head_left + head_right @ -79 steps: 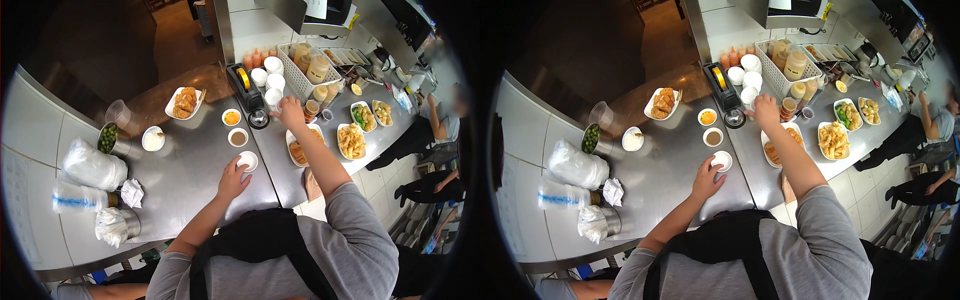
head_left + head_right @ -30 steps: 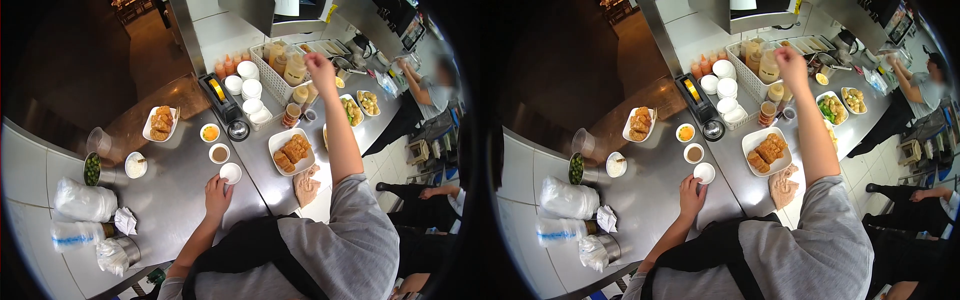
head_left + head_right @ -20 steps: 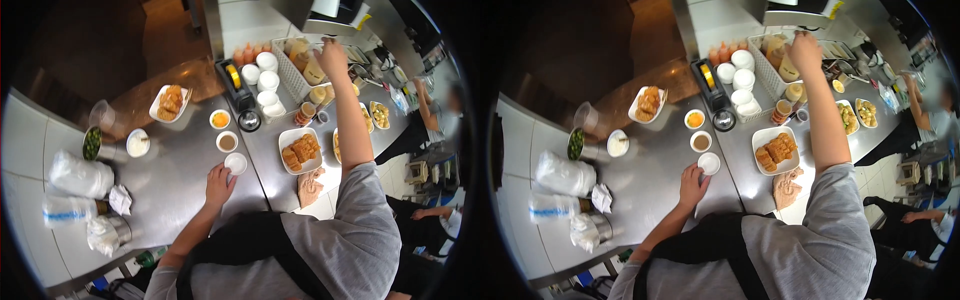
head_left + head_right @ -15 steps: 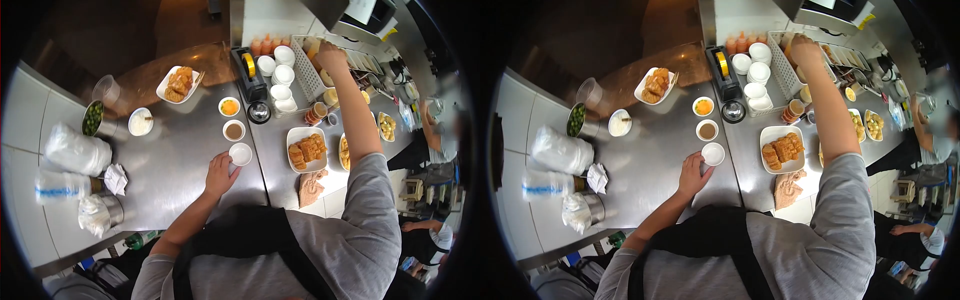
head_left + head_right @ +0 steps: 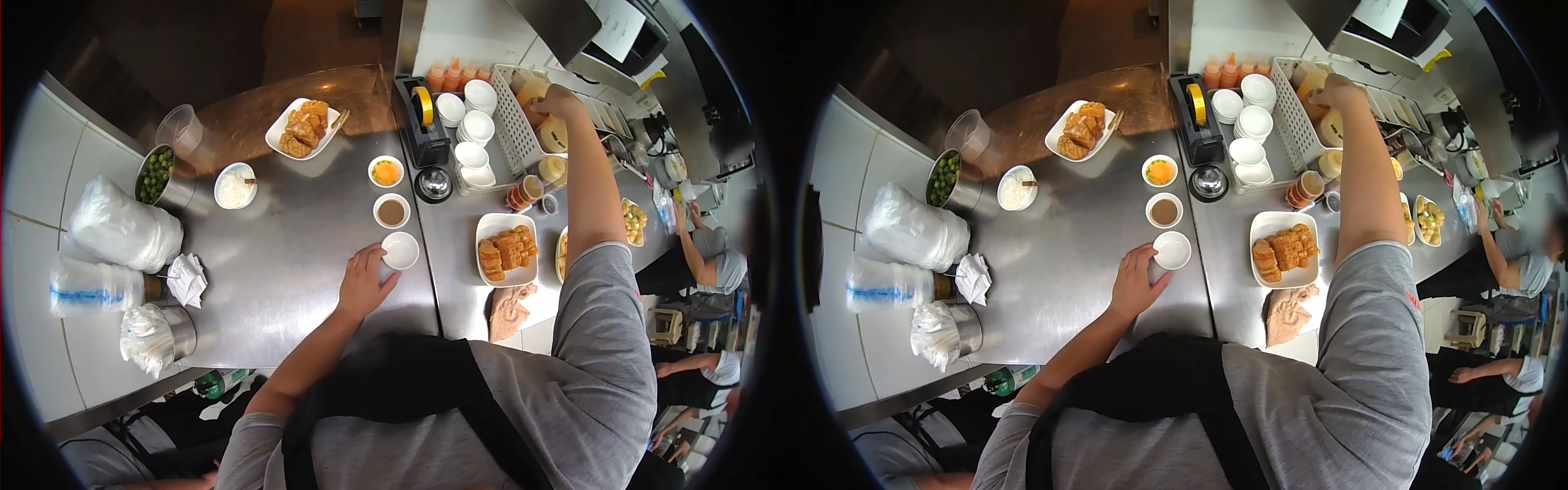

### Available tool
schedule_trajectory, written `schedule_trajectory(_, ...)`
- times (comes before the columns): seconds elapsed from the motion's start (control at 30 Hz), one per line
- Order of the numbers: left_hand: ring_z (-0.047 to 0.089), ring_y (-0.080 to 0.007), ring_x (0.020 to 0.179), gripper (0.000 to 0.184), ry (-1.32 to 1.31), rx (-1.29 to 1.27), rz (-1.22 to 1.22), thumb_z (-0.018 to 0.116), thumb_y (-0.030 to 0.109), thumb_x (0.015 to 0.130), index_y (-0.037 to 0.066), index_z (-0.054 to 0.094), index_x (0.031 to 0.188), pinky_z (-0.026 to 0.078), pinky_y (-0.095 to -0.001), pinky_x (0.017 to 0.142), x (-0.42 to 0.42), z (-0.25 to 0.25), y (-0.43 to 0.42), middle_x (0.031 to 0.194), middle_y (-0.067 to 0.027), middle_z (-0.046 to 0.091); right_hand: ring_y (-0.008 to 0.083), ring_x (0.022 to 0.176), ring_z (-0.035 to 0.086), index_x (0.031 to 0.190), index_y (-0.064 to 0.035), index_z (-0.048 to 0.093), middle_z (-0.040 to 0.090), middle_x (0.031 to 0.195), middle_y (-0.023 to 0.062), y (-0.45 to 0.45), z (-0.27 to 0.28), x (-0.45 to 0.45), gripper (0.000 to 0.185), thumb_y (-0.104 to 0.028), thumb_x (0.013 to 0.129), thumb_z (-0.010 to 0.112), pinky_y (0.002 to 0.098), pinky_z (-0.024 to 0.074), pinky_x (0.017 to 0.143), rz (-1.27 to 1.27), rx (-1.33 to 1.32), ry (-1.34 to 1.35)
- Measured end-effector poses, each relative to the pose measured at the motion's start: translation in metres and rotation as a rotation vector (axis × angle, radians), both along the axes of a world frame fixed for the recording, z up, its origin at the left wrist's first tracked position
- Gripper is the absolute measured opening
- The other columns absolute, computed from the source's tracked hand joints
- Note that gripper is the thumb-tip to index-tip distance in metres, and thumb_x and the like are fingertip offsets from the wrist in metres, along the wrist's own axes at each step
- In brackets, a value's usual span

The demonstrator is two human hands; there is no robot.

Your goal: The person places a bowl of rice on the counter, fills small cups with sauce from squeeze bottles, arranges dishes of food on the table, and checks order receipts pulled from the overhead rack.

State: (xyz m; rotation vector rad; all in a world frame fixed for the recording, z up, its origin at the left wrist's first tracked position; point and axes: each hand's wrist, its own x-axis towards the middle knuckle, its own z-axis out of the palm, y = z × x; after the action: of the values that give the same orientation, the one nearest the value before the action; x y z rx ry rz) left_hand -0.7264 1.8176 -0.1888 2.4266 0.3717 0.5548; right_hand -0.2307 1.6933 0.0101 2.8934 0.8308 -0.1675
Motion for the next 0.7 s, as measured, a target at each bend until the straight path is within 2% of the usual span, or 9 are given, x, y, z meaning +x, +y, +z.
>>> schedule_trajectory(0.13, 0.049, -0.0324, 0.11, 0.049, -0.006, 0.001, -0.016, 0.07, 0.024, 0.076, 0.004, 0.047, 0.114, 0.039, -0.0419, 0.093, -0.001, 0.001, -0.001, 0.119, -0.0149, 0.051, 0.0314, 0.091, 0.064, 0.09, 0.0017, 0.066, 0.066, 0.096, 0.0195, -0.003, -0.003, -0.02, 0.05, -0.044, 0.071, 0.072, 0.0372, 0.0486, 0.078, -0.029, 0.023, -0.088)
schedule_trajectory(0.23, 0.048, -0.0319, 0.111, 0.051, -0.004, 0.018, -0.021, 0.07, 0.024, 0.076, 0.004, 0.046, 0.116, 0.039, -0.0418, 0.093, 0.001, 0.002, 0.0, 0.12, -0.0145, 0.051, 0.0288, 0.108, 0.058, 0.113, -0.0072, 0.059, 0.06, 0.117, 0.0138, 0.004, 0.01, -0.047, 0.058, -0.048, 0.073, 0.069, 0.0393, 0.0457, 0.088, -0.067, -0.075, -0.095)
schedule_trajectory(0.33, 0.049, -0.0334, 0.11, 0.054, -0.019, 0.019, -0.022, 0.071, 0.023, 0.075, 0.004, 0.045, 0.117, 0.038, -0.0425, 0.093, 0.0, 0.002, 0.0, 0.12, -0.016, 0.052, 0.0289, 0.11, 0.057, 0.117, -0.0084, 0.057, 0.059, 0.121, 0.0125, 0.004, 0.022, -0.054, 0.064, -0.05, 0.071, 0.07, 0.0388, 0.045, 0.089, -0.104, -0.148, -0.253)
schedule_trajectory(0.37, 0.049, -0.0332, 0.11, 0.054, -0.017, 0.013, -0.017, 0.071, 0.023, 0.075, 0.004, 0.045, 0.117, 0.038, -0.0424, 0.094, -0.001, 0.0, -0.001, 0.12, -0.0159, 0.052, 0.0284, 0.11, 0.057, 0.121, -0.0101, 0.055, 0.059, 0.121, 0.0117, -0.006, 0.026, -0.059, 0.071, -0.053, 0.067, 0.072, 0.0418, 0.0456, 0.088, -0.105, 0.012, -0.415)
schedule_trajectory(0.5, 0.049, -0.0328, 0.111, 0.054, -0.007, -0.002, -0.012, 0.071, 0.024, 0.075, 0.004, 0.046, 0.117, 0.038, -0.0422, 0.094, 0.0, -0.001, 0.0, 0.121, -0.0154, 0.051, 0.0315, 0.104, 0.06, 0.122, 0.0021, 0.049, 0.057, 0.12, 0.0212, -0.049, 0.037, -0.032, 0.081, -0.05, 0.066, 0.076, 0.0414, 0.0471, 0.086, -0.17, 0.107, -0.079)
schedule_trajectory(0.57, 0.049, -0.0326, 0.111, 0.054, -0.001, -0.001, -0.01, 0.071, 0.024, 0.075, 0.004, 0.045, 0.118, 0.038, -0.042, 0.093, -0.001, 0.003, 0.0, 0.121, -0.0149, 0.051, 0.0309, 0.099, 0.062, 0.124, 0.0048, 0.043, 0.059, 0.114, 0.024, -0.064, 0.018, -0.049, 0.083, -0.042, 0.065, 0.08, 0.037, 0.0491, 0.081, -0.221, 0.501, 0.204)
schedule_trajectory(0.6, 0.048, -0.0323, 0.111, 0.054, 0.002, 0.01, -0.011, 0.071, 0.024, 0.075, 0.004, 0.045, 0.118, 0.039, -0.0418, 0.093, 0.0, 0.005, 0.0, 0.121, -0.0145, 0.051, 0.0309, 0.099, 0.062, 0.124, 0.0048, 0.043, 0.059, 0.114, 0.024, -0.066, -0.002, -0.046, 0.083, -0.042, 0.065, 0.08, 0.037, 0.0491, 0.081, -0.218, 0.494, 0.206)
schedule_trajectory(0.67, 0.048, -0.0317, 0.111, 0.052, 0.006, 0.025, -0.007, 0.071, 0.025, 0.075, 0.005, 0.047, 0.116, 0.039, -0.0416, 0.093, 0.001, 0.006, -0.001, 0.12, -0.0141, 0.051, 0.029, 0.094, 0.063, 0.127, 0.0047, 0.038, 0.061, 0.109, 0.022, -0.071, -0.048, -0.039, 0.087, -0.036, 0.064, 0.083, 0.0338, 0.0501, 0.077, -0.101, 0.894, -0.1)
schedule_trajectory(0.7, 0.048, -0.0311, 0.111, 0.049, 0.01, 0.049, -0.008, 0.071, 0.026, 0.075, 0.006, 0.049, 0.115, 0.039, -0.0414, 0.093, 0.001, 0.006, -0.001, 0.12, -0.0136, 0.05, 0.0291, 0.094, 0.063, 0.125, 0.0045, 0.039, 0.063, 0.106, 0.0212, -0.064, -0.033, -0.064, 0.084, -0.036, 0.065, 0.082, 0.0343, 0.0504, 0.076, -0.177, 0.878, -0.094)
